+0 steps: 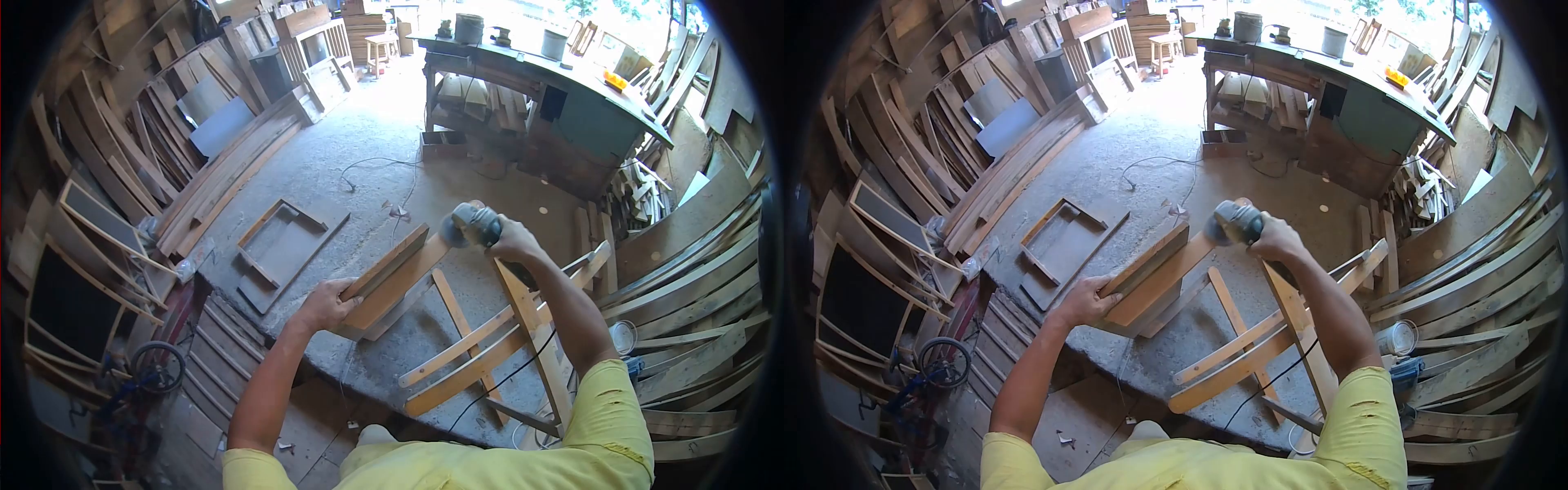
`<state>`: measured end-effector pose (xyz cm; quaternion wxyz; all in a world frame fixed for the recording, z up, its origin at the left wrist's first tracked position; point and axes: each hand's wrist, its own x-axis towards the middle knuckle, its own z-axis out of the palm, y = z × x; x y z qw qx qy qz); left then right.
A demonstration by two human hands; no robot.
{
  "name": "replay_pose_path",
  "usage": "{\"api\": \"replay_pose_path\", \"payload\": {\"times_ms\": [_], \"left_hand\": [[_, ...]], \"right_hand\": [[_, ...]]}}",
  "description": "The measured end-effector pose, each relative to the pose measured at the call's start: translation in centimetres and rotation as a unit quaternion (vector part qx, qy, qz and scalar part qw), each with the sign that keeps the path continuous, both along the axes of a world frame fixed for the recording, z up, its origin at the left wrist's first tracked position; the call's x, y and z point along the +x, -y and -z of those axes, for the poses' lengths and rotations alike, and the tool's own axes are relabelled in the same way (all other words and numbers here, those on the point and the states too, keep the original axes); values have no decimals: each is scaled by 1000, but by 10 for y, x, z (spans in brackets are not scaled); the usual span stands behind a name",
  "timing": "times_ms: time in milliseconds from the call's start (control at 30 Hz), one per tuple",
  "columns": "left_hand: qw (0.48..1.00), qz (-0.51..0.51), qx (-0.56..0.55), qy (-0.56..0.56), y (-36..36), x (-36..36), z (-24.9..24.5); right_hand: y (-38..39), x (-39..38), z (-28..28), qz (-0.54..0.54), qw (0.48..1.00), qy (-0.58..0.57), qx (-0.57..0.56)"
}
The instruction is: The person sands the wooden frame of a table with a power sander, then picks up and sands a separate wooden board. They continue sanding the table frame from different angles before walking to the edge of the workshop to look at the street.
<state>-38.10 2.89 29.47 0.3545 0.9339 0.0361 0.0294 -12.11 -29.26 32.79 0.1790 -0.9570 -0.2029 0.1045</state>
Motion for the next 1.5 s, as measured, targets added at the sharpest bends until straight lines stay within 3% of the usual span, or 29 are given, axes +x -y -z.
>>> {"api": "replay_pose_path", "payload": {"times_ms": [300,500,600,733,867,1200,1400,1500], "left_hand": [[1000,-1,-10,-13,5,0,-4],[999,-5,-40,24,2,0,4],[1000,-9,-24,11,4,-1,0],[999,-13,-41,2,6,-2,-6],[999,-11,-28,12,5,0,-4],[999,-11,-42,5,6,-4,-4],[1000,-12,-9,-13,5,0,-11],[999,-2,-41,-1,3,-1,-5]], "right_hand": [[19,66,16,78,994,-42,65],[21,12,26,53,997,-2,52],[14,-33,2,20,998,-50,20],[24,13,20,50,996,0,67],[29,49,16,88,992,-29,85],[1,-71,7,-6,998,-37,48],[21,27,20,58,996,-9,64],[23,36,10,102,992,-27,74]]}}
